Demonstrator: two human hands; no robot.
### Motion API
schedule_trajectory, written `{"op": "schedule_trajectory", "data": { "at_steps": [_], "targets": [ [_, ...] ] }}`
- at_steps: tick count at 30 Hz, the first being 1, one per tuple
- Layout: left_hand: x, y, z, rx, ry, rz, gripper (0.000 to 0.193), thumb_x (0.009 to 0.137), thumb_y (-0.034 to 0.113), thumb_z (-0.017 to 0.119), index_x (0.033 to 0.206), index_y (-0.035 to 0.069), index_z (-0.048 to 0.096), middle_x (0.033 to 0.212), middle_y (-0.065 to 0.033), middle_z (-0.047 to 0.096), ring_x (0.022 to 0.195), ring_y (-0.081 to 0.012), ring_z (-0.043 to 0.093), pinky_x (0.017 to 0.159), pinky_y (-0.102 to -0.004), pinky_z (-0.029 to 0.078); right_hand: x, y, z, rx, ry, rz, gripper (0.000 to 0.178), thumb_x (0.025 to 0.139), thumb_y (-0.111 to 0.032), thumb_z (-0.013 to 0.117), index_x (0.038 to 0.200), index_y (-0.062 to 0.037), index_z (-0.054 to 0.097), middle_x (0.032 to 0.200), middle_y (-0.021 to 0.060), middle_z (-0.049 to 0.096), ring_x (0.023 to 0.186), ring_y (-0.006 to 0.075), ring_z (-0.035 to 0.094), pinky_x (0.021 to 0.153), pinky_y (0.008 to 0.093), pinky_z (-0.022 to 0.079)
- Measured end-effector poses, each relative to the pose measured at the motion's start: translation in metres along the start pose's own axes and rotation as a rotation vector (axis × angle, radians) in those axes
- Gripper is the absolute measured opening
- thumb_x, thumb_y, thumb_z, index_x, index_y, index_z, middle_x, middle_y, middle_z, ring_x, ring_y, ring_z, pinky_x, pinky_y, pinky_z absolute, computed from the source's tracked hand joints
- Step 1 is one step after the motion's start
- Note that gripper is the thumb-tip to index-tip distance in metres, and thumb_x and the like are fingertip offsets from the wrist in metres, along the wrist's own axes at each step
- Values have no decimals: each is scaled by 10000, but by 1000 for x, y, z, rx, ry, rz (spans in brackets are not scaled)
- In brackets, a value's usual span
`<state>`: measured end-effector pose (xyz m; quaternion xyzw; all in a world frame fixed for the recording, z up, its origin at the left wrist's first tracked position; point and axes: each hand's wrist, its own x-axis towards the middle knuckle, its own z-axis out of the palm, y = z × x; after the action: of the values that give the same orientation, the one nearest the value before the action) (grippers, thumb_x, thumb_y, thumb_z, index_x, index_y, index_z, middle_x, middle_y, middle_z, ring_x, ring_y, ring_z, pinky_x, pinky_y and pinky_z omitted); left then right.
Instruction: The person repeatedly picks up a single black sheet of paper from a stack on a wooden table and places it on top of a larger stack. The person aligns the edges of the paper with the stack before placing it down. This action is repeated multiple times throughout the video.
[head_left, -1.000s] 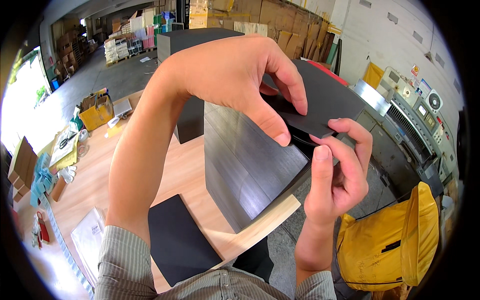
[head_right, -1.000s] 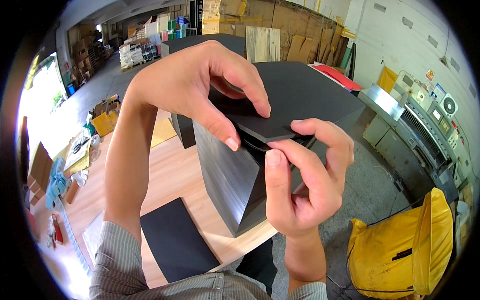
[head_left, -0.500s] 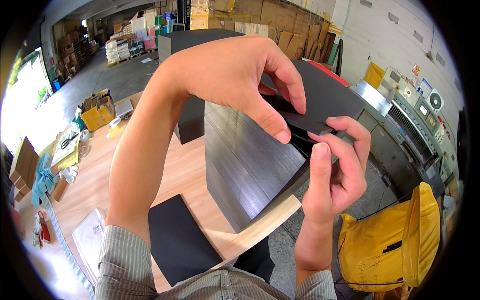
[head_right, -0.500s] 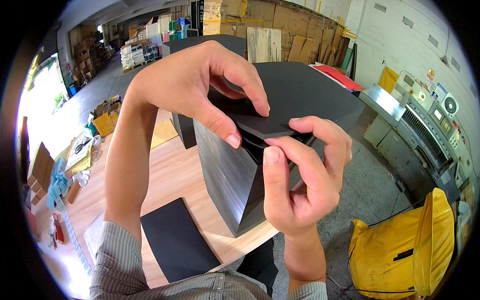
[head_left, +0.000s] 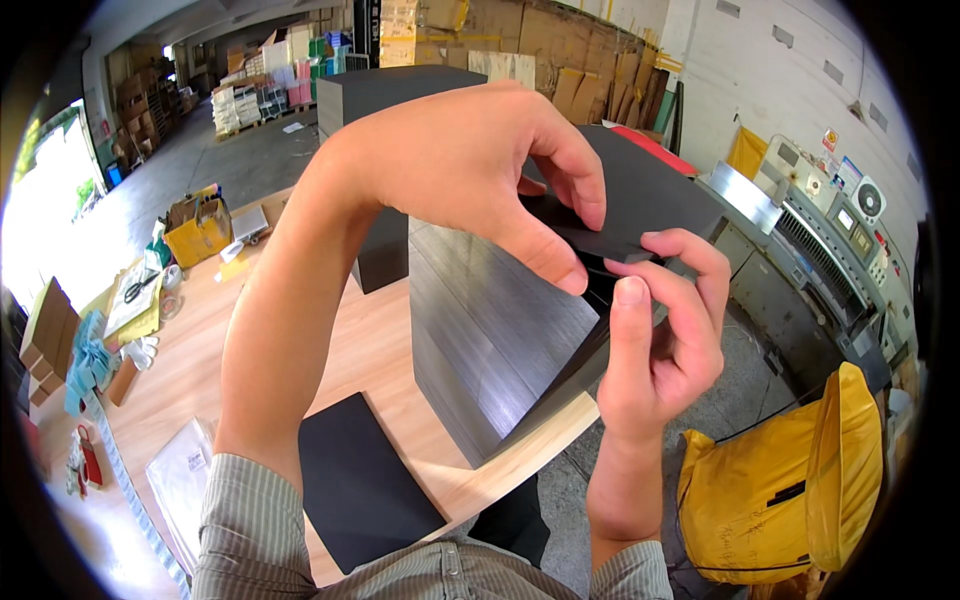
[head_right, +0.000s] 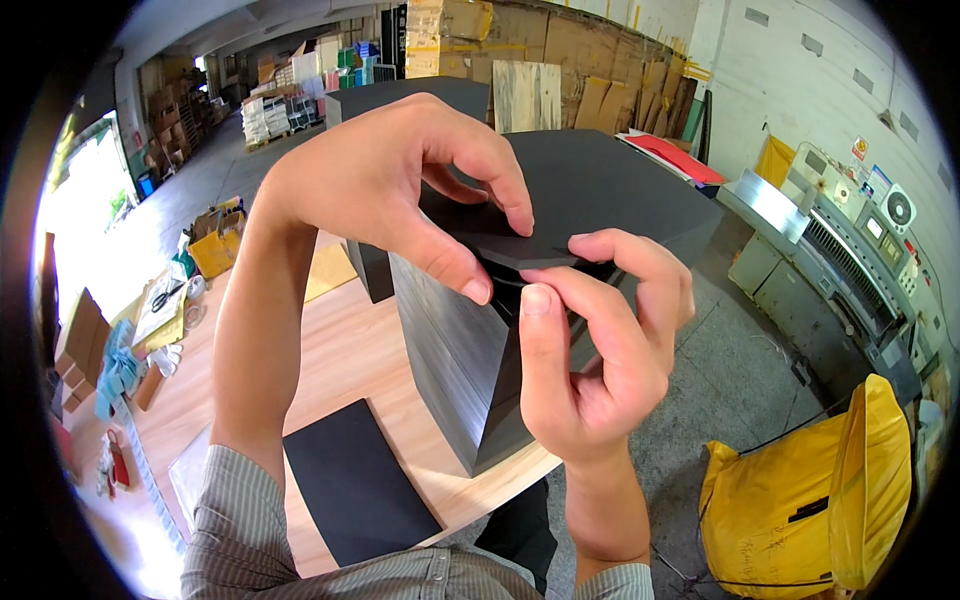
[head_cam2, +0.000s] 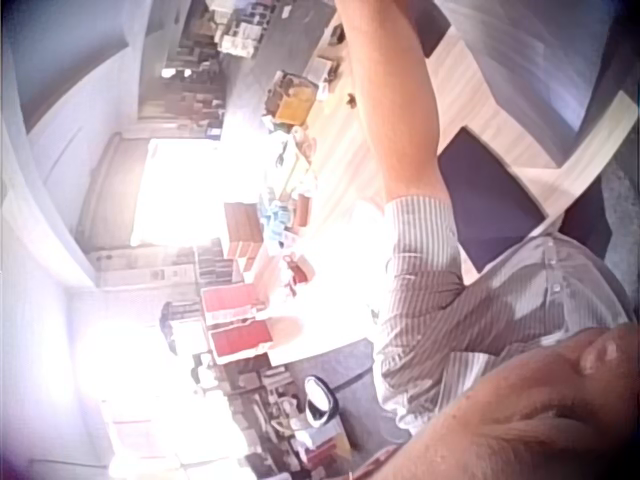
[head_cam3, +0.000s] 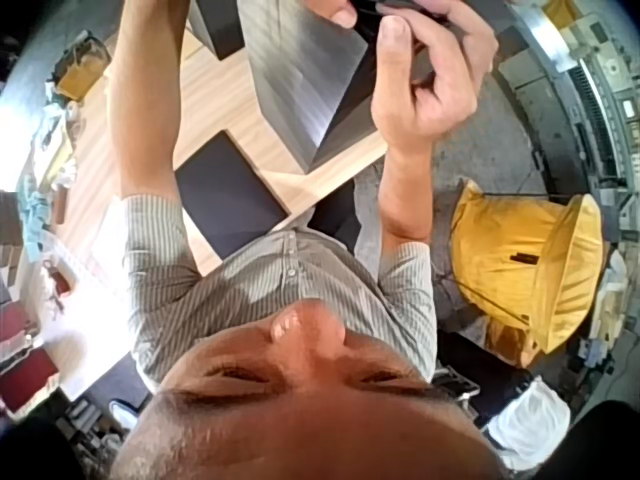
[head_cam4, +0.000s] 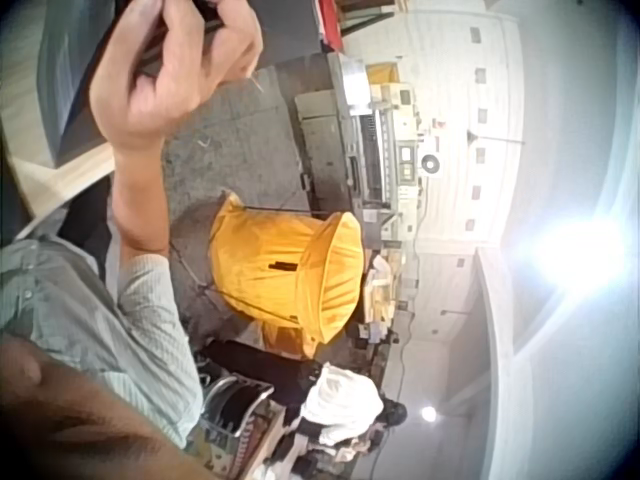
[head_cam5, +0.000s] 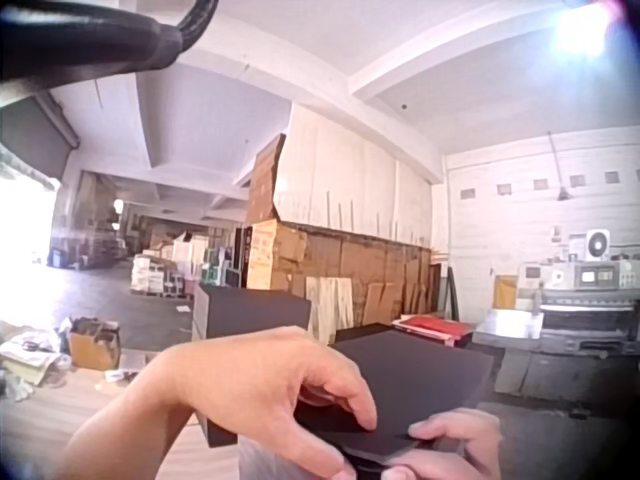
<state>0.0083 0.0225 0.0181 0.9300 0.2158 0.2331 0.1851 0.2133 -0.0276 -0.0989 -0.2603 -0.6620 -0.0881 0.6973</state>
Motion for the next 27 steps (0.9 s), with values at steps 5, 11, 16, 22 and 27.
{"op": "schedule_trajectory", "data": {
  "at_steps": [5, 11, 16, 22, 27],
  "targets": [
    [-4, 0, 3, 42, 48, 48, 377, 717, 136, 930, 1031, 5, 769, 978, -50, 732, 835, -120, 652, 763, -253, 535, 1, 2, -2, 14, -20, -11, 98, 822, -76, 750, 913, -47, 772, 1089, 110, 669, 1009, 248, 574, 942, 355, 389],
    [-6, -3, 6, 40, 107, 104, 337, 735, 137, 915, 1015, 5, 780, 956, -57, 742, 783, -123, 644, 710, -260, 534, 7, 2, -8, 6, -69, -64, 142, 783, -92, 771, 923, -68, 777, 1088, 99, 666, 1003, 254, 576, 956, 367, 363],
    [-5, -6, 6, 19, 102, 138, 330, 746, 131, 910, 1022, 4, 782, 958, -67, 751, 793, -134, 666, 717, -271, 550, 15, 7, -20, -69, -166, -159, 210, 727, -127, 825, 931, -90, 787, 1088, 80, 675, 985, 252, 590, 956, 380, 350],
    [-5, -4, 4, 17, 78, 113, 333, 750, 129, 910, 1034, 7, 786, 980, -78, 760, 806, -142, 675, 730, -269, 555, 25, 3, -25, -83, -216, -194, 231, 696, -140, 861, 909, -89, 790, 1043, 55, 705, 934, 233, 619, 977, 396, 354],
    [-5, -6, 4, 20, 79, 128, 341, 747, 138, 913, 1037, 9, 789, 988, -77, 765, 815, -139, 674, 730, -270, 552, 27, 4, -27, -64, -202, -225, 250, 681, -87, 888, 895, -92, 760, 996, 54, 752, 895, 220, 685, 1060, 475, 378]
  ]
}}
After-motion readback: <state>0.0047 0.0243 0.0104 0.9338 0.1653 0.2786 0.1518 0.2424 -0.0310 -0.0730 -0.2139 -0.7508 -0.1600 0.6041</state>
